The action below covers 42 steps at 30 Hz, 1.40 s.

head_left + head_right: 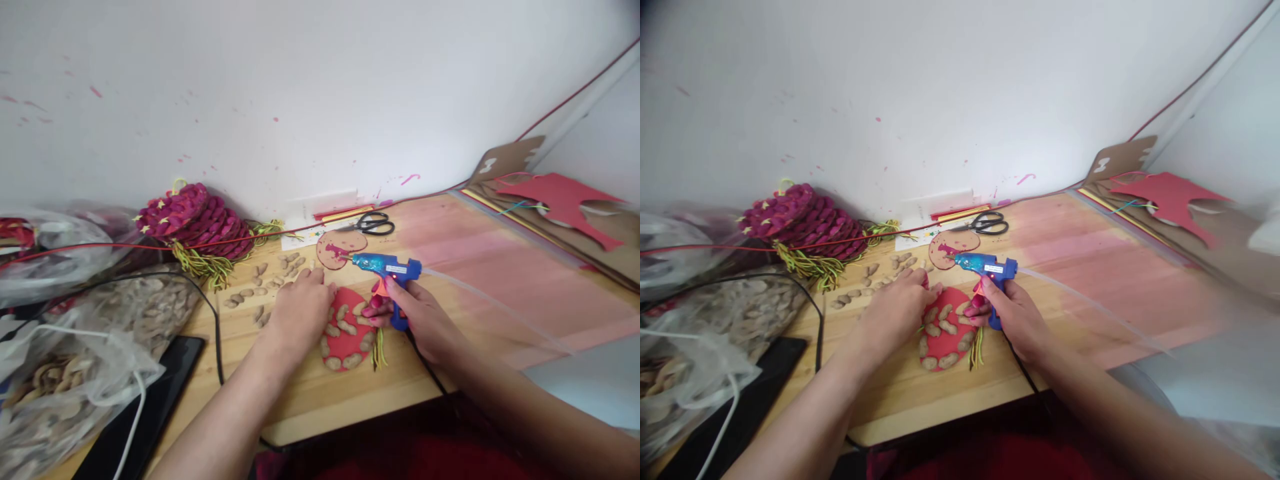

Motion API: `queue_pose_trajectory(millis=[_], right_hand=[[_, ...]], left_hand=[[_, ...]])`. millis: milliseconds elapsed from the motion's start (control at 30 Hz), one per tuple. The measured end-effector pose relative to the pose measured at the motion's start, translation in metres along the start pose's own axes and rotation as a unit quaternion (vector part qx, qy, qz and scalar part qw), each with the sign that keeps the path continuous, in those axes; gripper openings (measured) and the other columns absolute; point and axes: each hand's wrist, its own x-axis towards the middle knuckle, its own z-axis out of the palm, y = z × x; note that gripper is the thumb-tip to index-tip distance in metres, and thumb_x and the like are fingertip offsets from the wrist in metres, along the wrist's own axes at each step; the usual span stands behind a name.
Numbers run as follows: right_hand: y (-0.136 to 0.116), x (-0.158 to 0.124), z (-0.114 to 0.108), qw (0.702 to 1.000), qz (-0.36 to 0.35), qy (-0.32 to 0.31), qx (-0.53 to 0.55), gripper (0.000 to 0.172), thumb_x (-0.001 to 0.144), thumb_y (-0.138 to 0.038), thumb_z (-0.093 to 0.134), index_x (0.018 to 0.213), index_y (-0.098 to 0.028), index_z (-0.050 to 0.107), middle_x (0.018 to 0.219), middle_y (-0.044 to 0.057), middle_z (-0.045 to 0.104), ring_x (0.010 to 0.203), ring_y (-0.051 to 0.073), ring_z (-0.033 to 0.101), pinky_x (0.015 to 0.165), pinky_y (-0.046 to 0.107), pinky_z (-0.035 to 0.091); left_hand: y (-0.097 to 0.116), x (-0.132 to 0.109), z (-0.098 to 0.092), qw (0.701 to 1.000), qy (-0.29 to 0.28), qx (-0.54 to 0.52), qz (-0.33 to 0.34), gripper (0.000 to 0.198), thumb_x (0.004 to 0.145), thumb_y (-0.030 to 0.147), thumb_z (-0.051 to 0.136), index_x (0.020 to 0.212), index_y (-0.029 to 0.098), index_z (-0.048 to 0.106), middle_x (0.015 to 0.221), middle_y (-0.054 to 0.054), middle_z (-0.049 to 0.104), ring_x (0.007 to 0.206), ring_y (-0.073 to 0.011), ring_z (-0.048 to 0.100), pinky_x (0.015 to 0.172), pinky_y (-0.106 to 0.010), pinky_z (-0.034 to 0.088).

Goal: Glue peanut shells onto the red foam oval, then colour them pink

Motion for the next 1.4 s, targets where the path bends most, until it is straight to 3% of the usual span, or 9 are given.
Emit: queue_pose_trajectory(millis=[433,600,733,833,1000,1100,1200,1400], right_hand=[[0.0,-0.004,0.001,1.0,-0.027,-0.004,-0.006,0.022,0.087,-0.038,0.074,0.087,-0.019,0.063,0.073,0.001,0.071,0.065,0.018,0.075,0.062,0.03,0.066],[0.002,-0.004,0.001,0.999,-0.039,-0.012,-0.007,0.025,0.085,-0.041,0.075,0.087,-0.019,0.063,0.071,0.0,0.069,0.065,0.017,0.075,0.063,0.03,0.066],[0.002,-0.004,0.0,0.999,-0.045,-0.015,-0.009,0.028,0.083,-0.045,0.076,0.088,-0.02,0.063,0.072,0.0,0.07,0.065,0.018,0.075,0.064,0.031,0.067],[0.002,-0.003,0.0,0.999,-0.042,-0.017,-0.013,0.031,0.083,-0.047,0.076,0.088,-0.02,0.062,0.072,0.0,0.071,0.067,0.019,0.076,0.065,0.032,0.066],[0.003,-0.002,-0.002,0.999,-0.043,-0.025,-0.01,0.036,0.08,-0.051,0.078,0.089,-0.02,0.062,0.07,0.0,0.071,0.066,0.02,0.076,0.064,0.031,0.066],[0.004,-0.002,-0.003,0.999,-0.043,-0.03,-0.012,0.039,0.077,-0.053,0.079,0.087,-0.02,0.063,0.071,0.0,0.071,0.067,0.02,0.076,0.064,0.031,0.066],[0.003,-0.002,-0.003,0.999,-0.043,-0.027,-0.016,0.04,0.076,-0.054,0.08,0.086,-0.02,0.063,0.073,0.001,0.072,0.067,0.02,0.076,0.064,0.032,0.066],[0.003,-0.003,-0.002,0.999,-0.039,-0.026,-0.009,0.038,0.077,-0.053,0.079,0.086,-0.02,0.063,0.071,0.001,0.072,0.067,0.022,0.077,0.065,0.034,0.067]], left_hand=[[0.004,0.0,0.003,1.0,0.018,-0.013,-0.019,0.045,0.103,0.031,0.031,0.101,0.016,0.073,0.106,-0.013,0.063,0.109,-0.0276,0.059,0.079,-0.036,0.053],[0.002,-0.005,0.001,0.999,0.019,-0.028,-0.04,0.038,0.102,0.029,0.037,0.115,0.02,0.072,0.114,-0.014,0.061,0.111,-0.027,0.059,0.085,-0.037,0.052],[-0.021,-0.023,-0.003,0.992,0.106,-0.056,-0.049,0.046,0.094,0.012,0.045,0.133,0.029,0.063,0.119,-0.01,0.062,0.108,-0.0219,0.06,0.09,-0.032,0.049],[-0.049,-0.046,-0.004,0.98,0.139,-0.07,-0.121,0.035,0.094,0.019,0.048,0.12,0.024,0.072,0.111,-0.01,0.067,0.102,-0.0232,0.063,0.089,-0.032,0.048],[-0.082,-0.081,0.013,0.976,0.099,-0.076,-0.18,0.026,0.093,0.03,0.051,0.09,0.022,0.076,0.09,-0.007,0.071,0.085,-0.0238,0.066,0.077,-0.033,0.046],[-0.085,-0.092,0.031,0.966,0.107,-0.11,-0.207,0.023,0.091,0.029,0.053,0.086,0.022,0.074,0.091,-0.006,0.072,0.082,-0.022,0.066,0.075,-0.031,0.046],[-0.083,-0.093,0.044,0.955,0.146,-0.139,-0.216,0.021,0.09,0.028,0.054,0.095,0.022,0.074,0.097,-0.006,0.072,0.088,-0.021,0.066,0.078,-0.03,0.048],[-0.073,-0.084,0.046,0.965,0.13,-0.118,-0.193,0.019,0.09,0.025,0.055,0.093,0.023,0.074,0.097,-0.006,0.07,0.094,-0.0219,0.065,0.084,-0.031,0.049]])
